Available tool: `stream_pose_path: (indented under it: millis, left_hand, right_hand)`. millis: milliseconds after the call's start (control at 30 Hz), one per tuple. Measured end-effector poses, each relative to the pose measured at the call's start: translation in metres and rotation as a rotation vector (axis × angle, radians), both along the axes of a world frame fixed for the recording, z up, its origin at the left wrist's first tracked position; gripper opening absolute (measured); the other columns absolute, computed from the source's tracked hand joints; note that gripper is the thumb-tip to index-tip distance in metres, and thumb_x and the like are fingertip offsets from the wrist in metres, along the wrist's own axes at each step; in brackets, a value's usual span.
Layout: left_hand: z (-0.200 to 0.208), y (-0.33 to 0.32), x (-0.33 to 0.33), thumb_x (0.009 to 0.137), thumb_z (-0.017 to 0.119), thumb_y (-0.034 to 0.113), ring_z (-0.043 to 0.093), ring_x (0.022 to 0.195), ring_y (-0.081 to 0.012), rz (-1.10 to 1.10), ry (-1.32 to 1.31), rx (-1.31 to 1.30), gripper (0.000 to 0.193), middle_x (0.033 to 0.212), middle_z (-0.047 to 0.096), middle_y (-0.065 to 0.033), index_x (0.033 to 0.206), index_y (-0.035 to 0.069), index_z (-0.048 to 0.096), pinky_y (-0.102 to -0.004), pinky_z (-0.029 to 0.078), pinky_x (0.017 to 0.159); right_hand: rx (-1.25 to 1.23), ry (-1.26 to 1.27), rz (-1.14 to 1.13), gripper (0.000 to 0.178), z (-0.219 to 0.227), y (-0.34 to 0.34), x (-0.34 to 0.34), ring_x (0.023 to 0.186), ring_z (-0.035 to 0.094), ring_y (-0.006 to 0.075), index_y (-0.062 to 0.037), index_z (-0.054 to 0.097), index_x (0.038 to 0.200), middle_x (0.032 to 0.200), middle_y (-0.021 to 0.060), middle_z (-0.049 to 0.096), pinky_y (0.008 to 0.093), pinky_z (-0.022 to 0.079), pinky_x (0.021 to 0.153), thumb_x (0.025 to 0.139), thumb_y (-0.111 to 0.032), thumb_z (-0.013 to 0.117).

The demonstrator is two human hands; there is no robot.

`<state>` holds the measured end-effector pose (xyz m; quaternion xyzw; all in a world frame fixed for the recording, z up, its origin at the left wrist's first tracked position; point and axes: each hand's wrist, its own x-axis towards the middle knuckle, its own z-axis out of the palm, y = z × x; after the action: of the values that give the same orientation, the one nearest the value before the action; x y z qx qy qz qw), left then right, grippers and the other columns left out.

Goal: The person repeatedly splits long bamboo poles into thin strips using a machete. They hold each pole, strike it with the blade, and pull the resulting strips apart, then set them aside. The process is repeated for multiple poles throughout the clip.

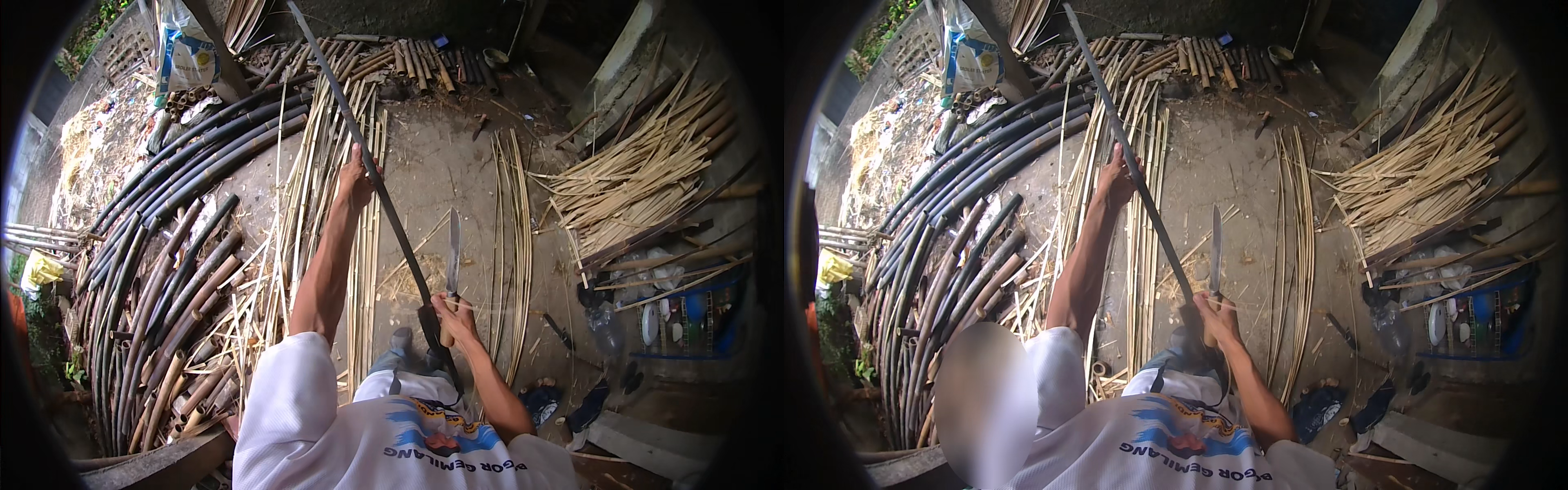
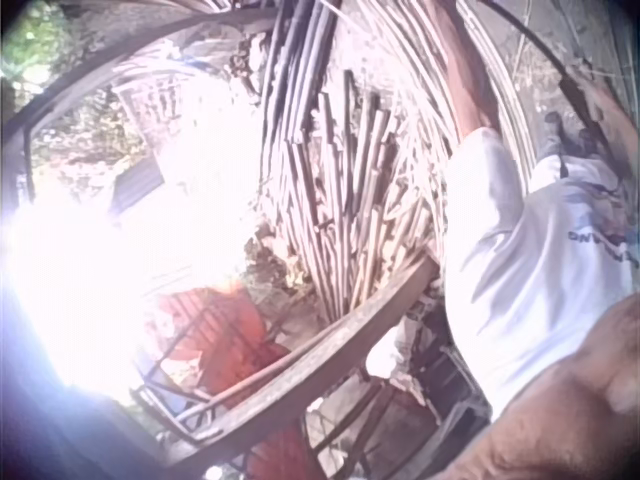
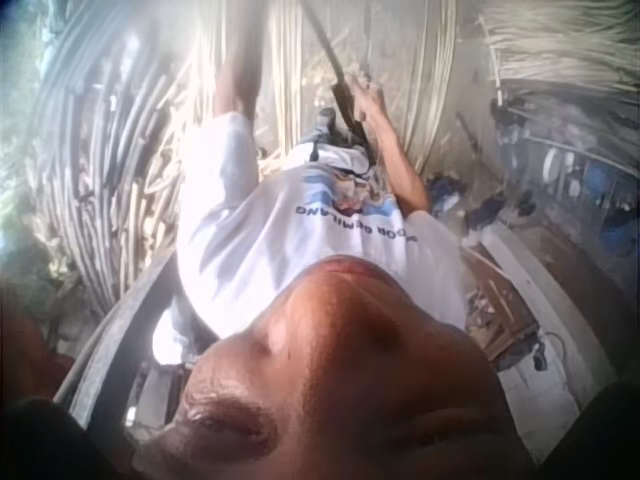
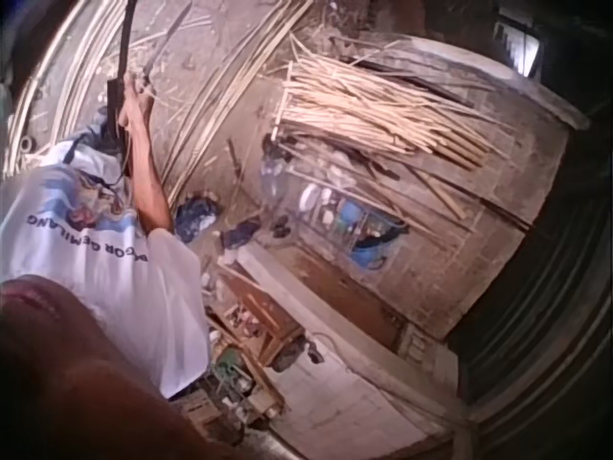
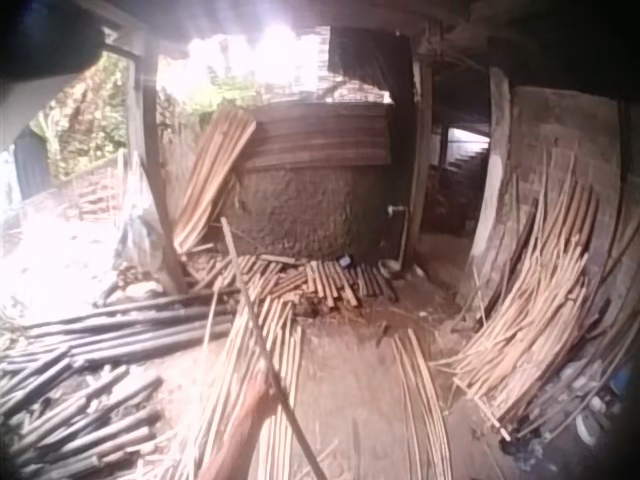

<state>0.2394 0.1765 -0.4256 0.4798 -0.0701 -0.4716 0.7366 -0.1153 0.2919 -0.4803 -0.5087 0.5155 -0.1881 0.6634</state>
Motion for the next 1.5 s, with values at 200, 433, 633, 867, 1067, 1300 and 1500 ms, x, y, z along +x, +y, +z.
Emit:
stream_pose_path:
  millis: [200,433,633,867,1067,1300,1500]
  left_hand:
    - [0.008,0.0,-0.015,0.102,0.04,0.049,0.038,0.046,-0.0096,0.161,-0.035,-0.164,0.045,0.064,0.045,0.0002,0.092,0.006,0.052,-0.0247,0.031,0.041]
    - [-0.028,-0.012,-0.008,0.102,0.033,0.053,0.029,0.04,-0.0093,0.135,0.253,-0.002,0.047,0.056,0.038,0.003,0.086,0.011,0.047,-0.0265,0.023,0.038]
    - [-0.063,-0.048,0.001,0.103,0.029,0.052,0.025,0.037,-0.0104,0.085,0.304,0.173,0.047,0.052,0.032,0.0032,0.083,0.012,0.044,-0.0284,0.02,0.037]
    - [-0.105,-0.105,-0.072,0.103,0.027,0.052,0.025,0.038,-0.0111,-0.124,0.522,0.205,0.048,0.053,0.033,0.0023,0.083,0.011,0.043,-0.0284,0.02,0.037]
    - [-0.113,-0.057,-0.184,0.104,0.029,0.05,0.026,0.04,-0.0105,-0.287,0.56,0.184,0.045,0.055,0.034,0.0024,0.086,0.011,0.044,-0.0282,0.022,0.039]
    - [-0.111,0.012,-0.232,0.103,0.036,0.048,0.027,0.043,-0.009,-0.25,0.624,0.173,0.04,0.059,0.036,0.0015,0.089,0.012,0.046,-0.0254,0.023,0.041]
    - [-0.103,0.027,-0.255,0.103,0.037,0.05,0.026,0.047,-0.009,-0.345,0.634,0.151,0.04,0.061,0.033,0.0036,0.091,0.012,0.045,-0.0253,0.023,0.044]
  right_hand:
    - [-0.013,0.315,0.31,0.051,-0.011,-0.062,-0.128,0.099,0.062,0.0148,-0.0024,0.063,0.123,0.118,0.0076,0.067,0.0298,0.049,0.087,0.084,-0.032,0.077]
    - [-0.611,1.233,0.267,0.043,-0.023,-0.22,-0.335,0.071,0.067,0.028,0.0059,0.066,0.085,0.081,0.0222,0.068,0.0436,0.051,0.063,0.063,-0.023,0.088]
    - [-0.578,0.885,0.08,0.028,0.11,-0.304,-0.237,0.062,0.061,0.0155,0.0022,0.066,0.088,0.074,0.0092,0.065,0.0327,0.05,0.056,0.081,-0.023,0.078]
    - [-0.488,0.084,-0.035,0.036,0.126,-0.264,0.016,0.083,0.061,0.0125,-0.0049,0.071,0.103,0.092,0.0022,0.068,0.0288,0.048,0.072,0.086,-0.037,0.074]
    - [-0.497,0.297,0.046,0.038,0.004,-0.265,0.071,0.073,0.063,0.0148,-0.004,0.069,0.092,0.081,0.0064,0.067,0.0335,0.05,0.066,0.086,-0.041,0.072]
    - [-0.227,0.238,0.116,0.034,-0.029,-0.23,0.07,0.071,0.067,0.0183,-0.0009,0.07,0.095,0.081,0.0086,0.07,0.0332,0.053,0.069,0.085,-0.033,0.073]
    - [-0.528,0.435,0.165,0.029,-0.039,-0.233,0.04,0.07,0.068,0.0297,-0.0018,0.067,0.096,0.078,0.0143,0.068,0.0402,0.052,0.065,0.085,-0.029,0.07]
